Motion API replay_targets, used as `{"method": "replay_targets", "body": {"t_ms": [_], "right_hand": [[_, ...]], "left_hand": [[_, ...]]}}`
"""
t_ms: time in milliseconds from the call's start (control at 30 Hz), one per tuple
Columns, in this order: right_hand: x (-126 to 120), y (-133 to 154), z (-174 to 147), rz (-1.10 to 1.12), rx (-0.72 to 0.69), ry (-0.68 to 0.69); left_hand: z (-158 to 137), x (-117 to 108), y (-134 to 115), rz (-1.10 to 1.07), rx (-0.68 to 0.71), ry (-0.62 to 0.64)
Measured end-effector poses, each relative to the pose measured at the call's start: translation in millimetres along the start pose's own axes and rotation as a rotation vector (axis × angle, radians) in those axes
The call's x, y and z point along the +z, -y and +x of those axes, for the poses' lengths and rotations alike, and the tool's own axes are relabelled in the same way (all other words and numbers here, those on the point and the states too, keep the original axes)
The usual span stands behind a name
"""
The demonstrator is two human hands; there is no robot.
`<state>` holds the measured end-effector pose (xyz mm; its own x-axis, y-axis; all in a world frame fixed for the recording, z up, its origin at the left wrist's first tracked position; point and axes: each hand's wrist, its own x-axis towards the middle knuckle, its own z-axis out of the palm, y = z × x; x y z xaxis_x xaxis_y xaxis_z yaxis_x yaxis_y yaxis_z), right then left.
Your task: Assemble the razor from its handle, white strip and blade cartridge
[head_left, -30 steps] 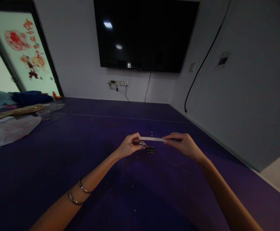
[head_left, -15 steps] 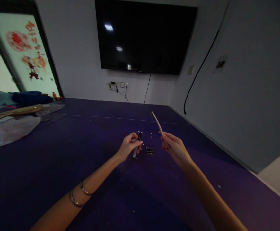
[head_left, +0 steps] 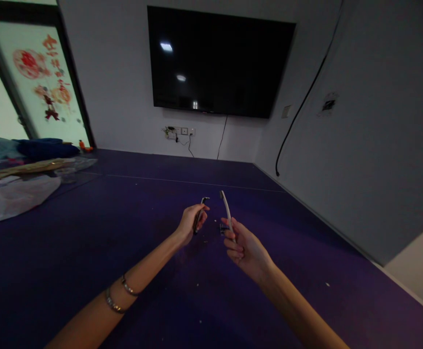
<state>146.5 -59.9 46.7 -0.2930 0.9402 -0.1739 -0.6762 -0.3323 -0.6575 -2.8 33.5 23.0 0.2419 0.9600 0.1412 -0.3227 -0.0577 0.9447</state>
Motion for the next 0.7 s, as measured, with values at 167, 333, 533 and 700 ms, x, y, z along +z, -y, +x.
{"method": "replay_targets", "body": {"t_ms": [167, 333, 533, 700], "right_hand": [[-5.0, -10.1, 3.6, 0.013, 0.022, 0.043], [-1.9, -24.0, -1.3, -0.043, 0.057, 0.012], [1.8, -33.4, -9.8, 0.008, 0.022, 0.016], [3.6, -31.2, -7.3, 0.003, -0.025, -0.018]], "left_hand": [[-2.4, 0.3, 0.9, 0.03, -0.006, 0.029], [-2.7, 0.2, 1.8, 0.061, 0.016, 0.083], [-1.3, -0.2, 2.6, 0.058, 0.042, 0.082], [-3.0, 1.3, 2.3, 0.081, 0.048, 0.074]]}}
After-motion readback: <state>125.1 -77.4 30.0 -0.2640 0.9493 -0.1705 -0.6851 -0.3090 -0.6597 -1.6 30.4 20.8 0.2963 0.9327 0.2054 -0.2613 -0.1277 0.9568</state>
